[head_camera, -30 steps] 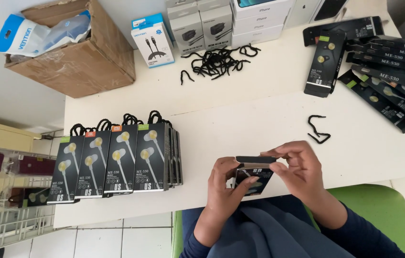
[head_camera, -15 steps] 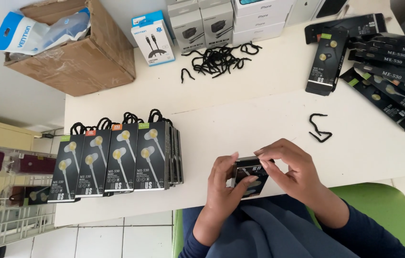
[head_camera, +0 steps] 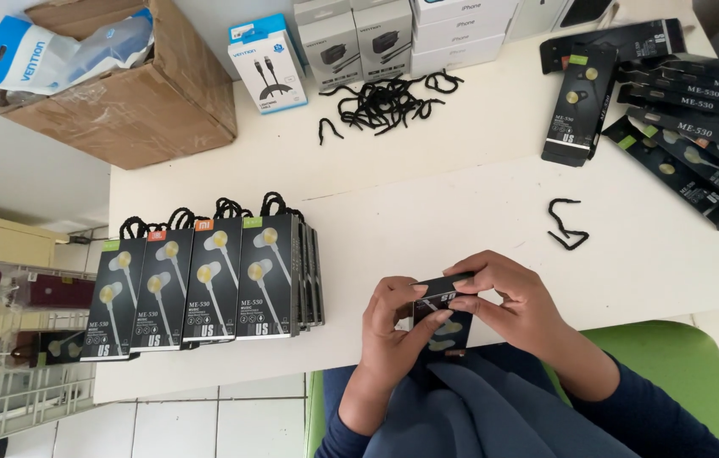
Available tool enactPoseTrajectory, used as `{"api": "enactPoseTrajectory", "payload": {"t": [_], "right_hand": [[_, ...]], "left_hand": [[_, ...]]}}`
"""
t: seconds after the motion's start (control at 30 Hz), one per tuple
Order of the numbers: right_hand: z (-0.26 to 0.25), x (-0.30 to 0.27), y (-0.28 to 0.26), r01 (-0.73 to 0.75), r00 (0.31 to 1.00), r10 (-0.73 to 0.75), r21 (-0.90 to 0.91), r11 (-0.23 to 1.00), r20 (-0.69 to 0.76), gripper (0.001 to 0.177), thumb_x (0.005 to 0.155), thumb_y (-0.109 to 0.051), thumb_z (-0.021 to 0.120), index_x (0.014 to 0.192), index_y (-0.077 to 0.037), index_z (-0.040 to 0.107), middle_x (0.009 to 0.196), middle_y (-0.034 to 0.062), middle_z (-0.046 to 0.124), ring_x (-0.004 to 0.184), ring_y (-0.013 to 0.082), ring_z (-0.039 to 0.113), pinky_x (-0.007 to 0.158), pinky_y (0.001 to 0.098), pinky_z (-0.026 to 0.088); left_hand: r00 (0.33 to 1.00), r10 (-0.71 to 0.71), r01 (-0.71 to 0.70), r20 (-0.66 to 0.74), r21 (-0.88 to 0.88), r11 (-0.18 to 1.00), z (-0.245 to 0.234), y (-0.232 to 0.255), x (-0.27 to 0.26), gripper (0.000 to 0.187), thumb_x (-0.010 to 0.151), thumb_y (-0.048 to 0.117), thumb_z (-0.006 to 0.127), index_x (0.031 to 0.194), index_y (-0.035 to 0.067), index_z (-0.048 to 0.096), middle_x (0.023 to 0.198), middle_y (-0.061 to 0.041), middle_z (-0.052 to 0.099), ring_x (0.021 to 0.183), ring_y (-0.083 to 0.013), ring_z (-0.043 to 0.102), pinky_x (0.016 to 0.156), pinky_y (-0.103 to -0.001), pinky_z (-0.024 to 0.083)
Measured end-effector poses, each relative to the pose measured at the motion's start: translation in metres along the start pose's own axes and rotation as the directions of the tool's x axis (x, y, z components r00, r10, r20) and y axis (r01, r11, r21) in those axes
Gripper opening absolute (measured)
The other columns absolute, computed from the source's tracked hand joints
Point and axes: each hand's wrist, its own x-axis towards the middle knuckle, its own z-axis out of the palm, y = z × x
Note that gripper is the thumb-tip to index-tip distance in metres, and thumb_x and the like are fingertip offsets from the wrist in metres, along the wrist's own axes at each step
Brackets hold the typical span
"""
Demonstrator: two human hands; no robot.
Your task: Attaching plastic hangers to earphone boxes and stacking them on a table for retail display.
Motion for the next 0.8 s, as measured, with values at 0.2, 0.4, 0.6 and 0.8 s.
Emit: {"api": "enactPoseTrajectory", "payload": {"t": [0.2,0.4,0.6,0.8], "right_hand": [[0.01,-0.013,0.055,-0.153,0.872,0.328,0.433,0.888,-0.364,0.039,0.084,0.005,0.073,0.1,-0.016,0.043,0.108,0.0099,0.053,0.086,0.0147,0.055,0.071,0.0286,0.049],[0.025,-0.017,0.072,-0.368,0.789,0.546,0.495,0.787,-0.282,0.082,0.074,0.017,0.068,0.142,-0.009,0.033,0.11,0.0053,0.04,0.095,0.0217,0.061,0.084,0.0345,0.058],[0.022,-0.067,0.152,-0.389,0.902,0.355,-0.105,0.915,-0.247,0.044,0.075,-0.008,0.087,0.111,-0.002,0.063,0.114,0.0184,0.049,0.099,0.0402,0.064,0.089,0.0485,0.054],[0.007,-0.081,0.149,-0.311,0.949,0.284,-0.534,0.786,-0.136,0.022,0.082,-0.026,0.077,0.097,-0.019,0.063,0.103,0.0019,0.06,0.107,0.0318,0.062,0.083,0.0441,0.049]], "left_hand": [[0.992,0.064,0.006,-0.106,0.556,0.831,0.008,-0.006,0.003,0.077,0.101,0.033,0.071,0.161,0.021,0.025,0.171,-0.011,0.022,0.163,-0.0433,0.004,0.126,-0.075,-0.001],[0.973,-0.221,0.148,0.06,0.572,0.807,0.025,-0.021,0.002,0.06,0.098,0.032,0.071,0.152,0.016,0.05,0.163,-0.025,0.023,0.147,-0.063,0.002,0.103,-0.084,0.011],[0.941,-0.268,0.069,0.208,0.656,0.752,0.049,-0.071,-0.015,0.043,0.095,0.021,0.065,0.138,0.027,0.064,0.158,-0.011,0.039,0.148,-0.0544,0.019,0.102,-0.082,0.027],[0.938,-0.184,-0.075,0.294,0.689,0.721,0.072,-0.106,-0.026,0.033,0.091,0.021,0.062,0.122,0.026,0.069,0.143,0.001,0.061,0.149,-0.036,0.035,0.112,-0.077,0.009]]}}
